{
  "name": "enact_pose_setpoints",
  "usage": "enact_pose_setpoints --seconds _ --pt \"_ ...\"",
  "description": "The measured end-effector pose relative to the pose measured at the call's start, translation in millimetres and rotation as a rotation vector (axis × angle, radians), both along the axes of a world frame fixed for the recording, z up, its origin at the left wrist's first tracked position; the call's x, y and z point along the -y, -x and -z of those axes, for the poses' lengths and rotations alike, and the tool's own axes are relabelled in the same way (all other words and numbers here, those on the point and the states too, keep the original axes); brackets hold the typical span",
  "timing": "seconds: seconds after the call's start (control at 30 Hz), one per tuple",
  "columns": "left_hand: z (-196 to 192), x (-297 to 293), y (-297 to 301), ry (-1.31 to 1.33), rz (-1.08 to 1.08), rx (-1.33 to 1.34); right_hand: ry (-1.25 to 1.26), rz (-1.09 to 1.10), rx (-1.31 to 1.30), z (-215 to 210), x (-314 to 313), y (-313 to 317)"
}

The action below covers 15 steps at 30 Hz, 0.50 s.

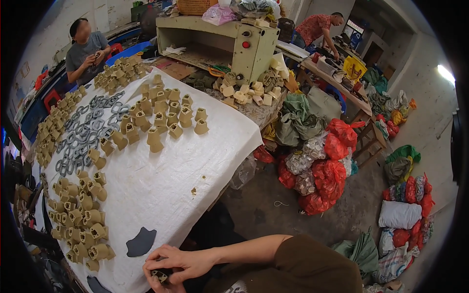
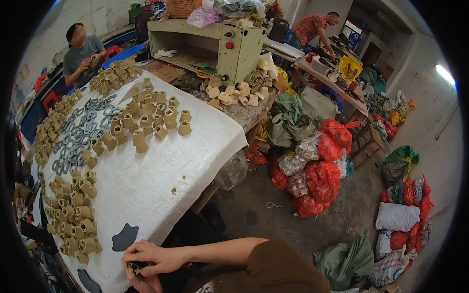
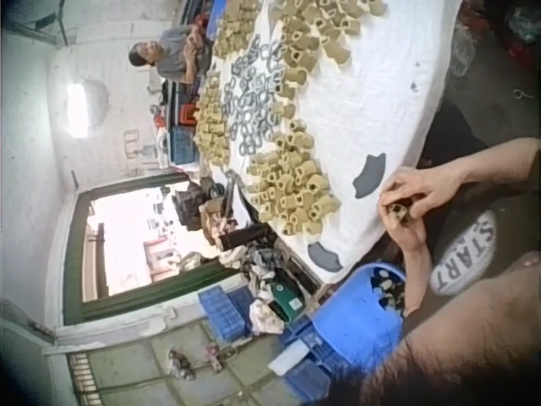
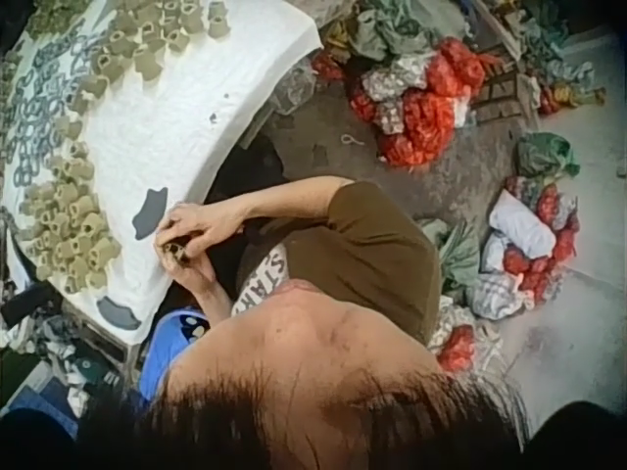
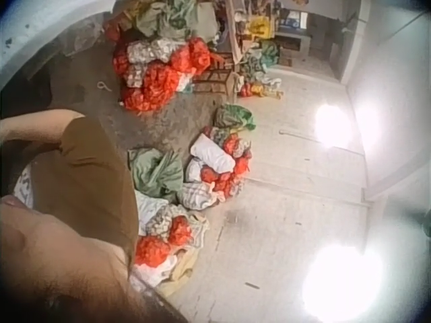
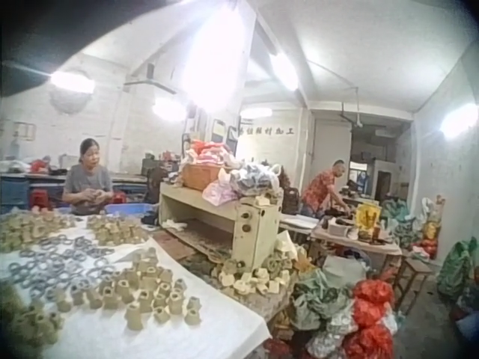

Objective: The recorder is assembling small shoe components by manually inserting a beige plastic piece into a grey rubber or leather base.

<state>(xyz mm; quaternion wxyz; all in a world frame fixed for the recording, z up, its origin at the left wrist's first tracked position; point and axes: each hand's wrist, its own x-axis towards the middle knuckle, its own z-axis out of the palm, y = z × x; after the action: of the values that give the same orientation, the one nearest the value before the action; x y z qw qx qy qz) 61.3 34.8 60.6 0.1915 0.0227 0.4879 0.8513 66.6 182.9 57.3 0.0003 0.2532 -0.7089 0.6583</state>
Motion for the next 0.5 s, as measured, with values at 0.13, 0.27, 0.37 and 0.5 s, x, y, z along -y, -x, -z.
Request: enact_pose_setpoints --seconds 0.13,0.27,0.37,0.5 --pt "2.7 -7.3 -9.0 0.134 -0.110 -0.087 0.219 0.002 0.109 6.9 14.1 -5.2" --pt "19.6 -6.4 -15.2 0.203 -0.172 -0.162 0.286 0.154 0.008 7.0 26.9 -6.6" --pt "26.9 -0.7 -12.9 0.206 -0.137 -0.174 0.282 0.171 0.022 4.0 24.1 -4.5" --pt "8.9 1.2 -10.2 0.019 0.100 0.004 0.286 0.026 0.415 -4.4 4.2 5.4"
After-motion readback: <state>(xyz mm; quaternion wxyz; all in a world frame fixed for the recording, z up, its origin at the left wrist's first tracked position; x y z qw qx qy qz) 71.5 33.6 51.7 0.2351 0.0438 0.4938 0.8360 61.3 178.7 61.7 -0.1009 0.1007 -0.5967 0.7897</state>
